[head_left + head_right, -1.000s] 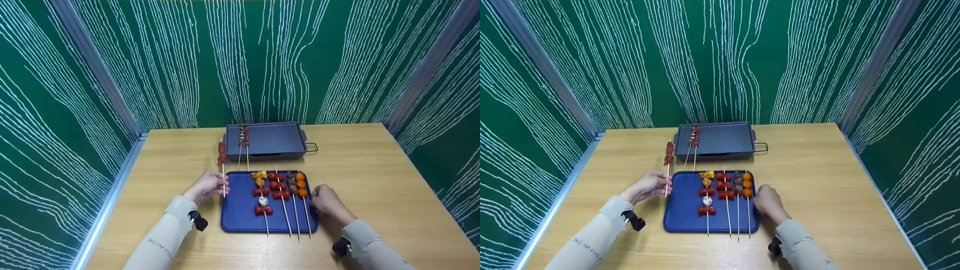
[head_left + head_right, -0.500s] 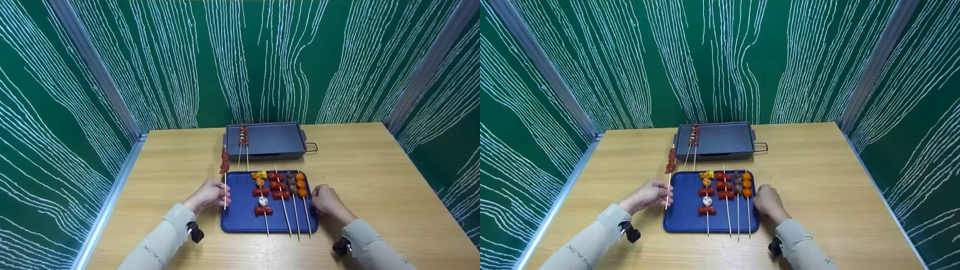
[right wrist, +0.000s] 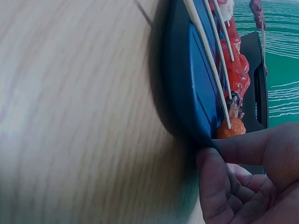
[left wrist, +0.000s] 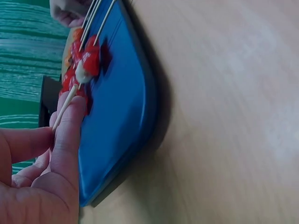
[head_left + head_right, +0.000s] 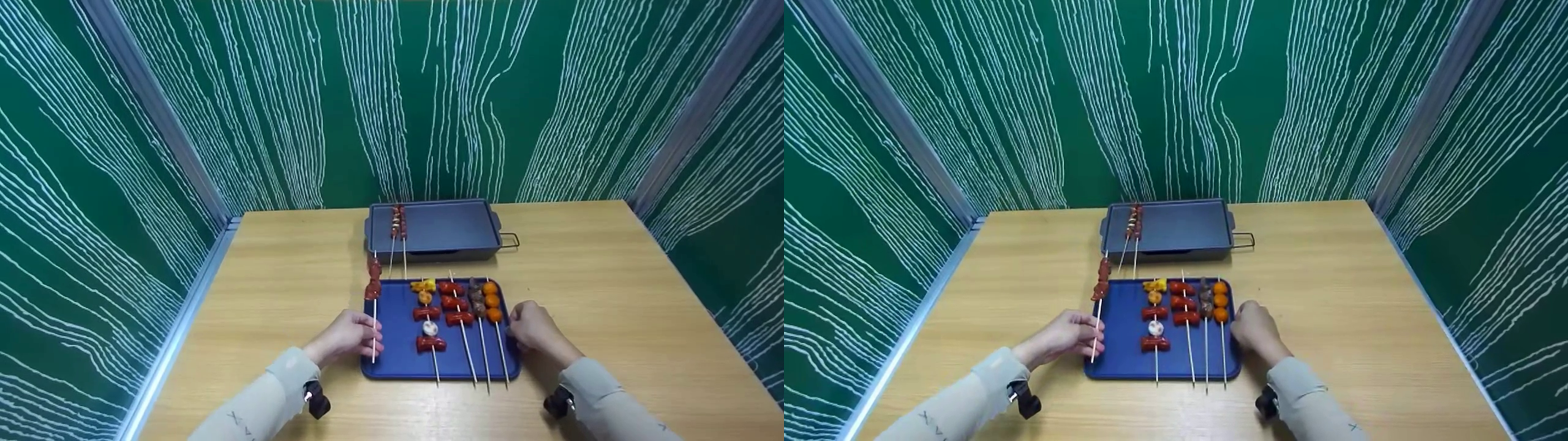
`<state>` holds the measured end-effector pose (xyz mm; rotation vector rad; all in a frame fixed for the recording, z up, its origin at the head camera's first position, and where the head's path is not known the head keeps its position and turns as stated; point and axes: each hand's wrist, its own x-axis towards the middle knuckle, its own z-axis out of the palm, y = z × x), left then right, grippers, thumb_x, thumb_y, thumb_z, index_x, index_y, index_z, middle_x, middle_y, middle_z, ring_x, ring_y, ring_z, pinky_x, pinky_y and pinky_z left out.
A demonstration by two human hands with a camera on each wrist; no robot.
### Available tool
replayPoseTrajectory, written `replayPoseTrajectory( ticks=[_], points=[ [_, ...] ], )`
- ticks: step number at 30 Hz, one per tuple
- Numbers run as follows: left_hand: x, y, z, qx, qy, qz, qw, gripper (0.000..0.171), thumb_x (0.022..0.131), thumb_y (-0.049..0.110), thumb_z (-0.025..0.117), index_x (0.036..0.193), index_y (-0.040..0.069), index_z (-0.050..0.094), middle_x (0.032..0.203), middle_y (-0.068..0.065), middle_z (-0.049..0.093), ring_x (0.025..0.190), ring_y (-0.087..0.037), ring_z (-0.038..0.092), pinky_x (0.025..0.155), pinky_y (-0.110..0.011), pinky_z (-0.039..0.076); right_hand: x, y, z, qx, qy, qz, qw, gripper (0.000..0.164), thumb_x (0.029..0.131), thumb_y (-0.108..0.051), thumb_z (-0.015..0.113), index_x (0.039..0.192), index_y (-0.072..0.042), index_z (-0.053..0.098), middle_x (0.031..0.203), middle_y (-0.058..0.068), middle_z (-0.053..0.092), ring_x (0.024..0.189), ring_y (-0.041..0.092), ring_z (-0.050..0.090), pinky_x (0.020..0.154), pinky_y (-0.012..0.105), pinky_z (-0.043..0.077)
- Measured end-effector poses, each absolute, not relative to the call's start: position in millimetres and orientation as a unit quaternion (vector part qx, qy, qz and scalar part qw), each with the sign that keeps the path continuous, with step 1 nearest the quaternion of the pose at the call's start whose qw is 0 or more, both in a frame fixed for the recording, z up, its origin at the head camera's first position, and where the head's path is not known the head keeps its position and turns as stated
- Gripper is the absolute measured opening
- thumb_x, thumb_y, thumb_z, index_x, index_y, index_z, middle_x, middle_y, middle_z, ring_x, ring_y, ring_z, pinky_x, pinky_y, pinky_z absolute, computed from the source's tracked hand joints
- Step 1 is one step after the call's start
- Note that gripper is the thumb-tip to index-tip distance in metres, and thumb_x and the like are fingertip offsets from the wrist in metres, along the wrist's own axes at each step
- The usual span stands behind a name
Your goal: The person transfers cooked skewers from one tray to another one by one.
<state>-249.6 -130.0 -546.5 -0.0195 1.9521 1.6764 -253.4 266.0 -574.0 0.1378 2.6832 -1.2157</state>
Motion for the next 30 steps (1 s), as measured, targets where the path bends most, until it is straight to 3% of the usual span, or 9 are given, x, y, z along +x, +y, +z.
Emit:
replayPoseTrajectory(
  ticks=[7, 14, 30],
  points=[
    [-242, -125, -549, -0.007, 0.732, 0.621, 0.280, 0.017, 0.103, -0.008, 0.053, 0.115, -0.012, 0.063, 0.091, -0.010, 0.069, 0.076, -0.018, 0.076, 0.066, -0.025, 0.068, -254, 266, -575, 0.054, 0.905, -0.408, 0.104, 0.020, 0.083, 0.010, 0.063, 0.074, -0.006, 0.055, 0.065, 0.005, 0.057, 0.044, 0.012, 0.056, 0.040, 0.022, 0.050],
    [-240, -117, -557, -0.010, 0.735, 0.614, 0.287, 0.019, 0.103, -0.009, 0.051, 0.116, -0.015, 0.064, 0.091, -0.011, 0.070, 0.075, -0.019, 0.076, 0.071, -0.030, 0.070, -254, 266, -575, 0.050, 0.907, -0.408, 0.096, 0.021, 0.086, 0.009, 0.055, 0.072, -0.007, 0.053, 0.064, 0.003, 0.056, 0.043, 0.010, 0.055, 0.040, 0.021, 0.049],
    [-230, -89, -560, -0.018, 0.732, 0.609, 0.305, 0.017, 0.099, -0.013, 0.055, 0.110, -0.012, 0.068, 0.091, -0.015, 0.072, 0.072, -0.020, 0.077, 0.067, -0.029, 0.070, -256, 266, -575, 0.057, 0.907, -0.402, 0.110, 0.018, 0.086, 0.010, 0.056, 0.076, -0.005, 0.055, 0.067, 0.006, 0.058, 0.045, 0.012, 0.056, 0.041, 0.022, 0.050]
  ],
)
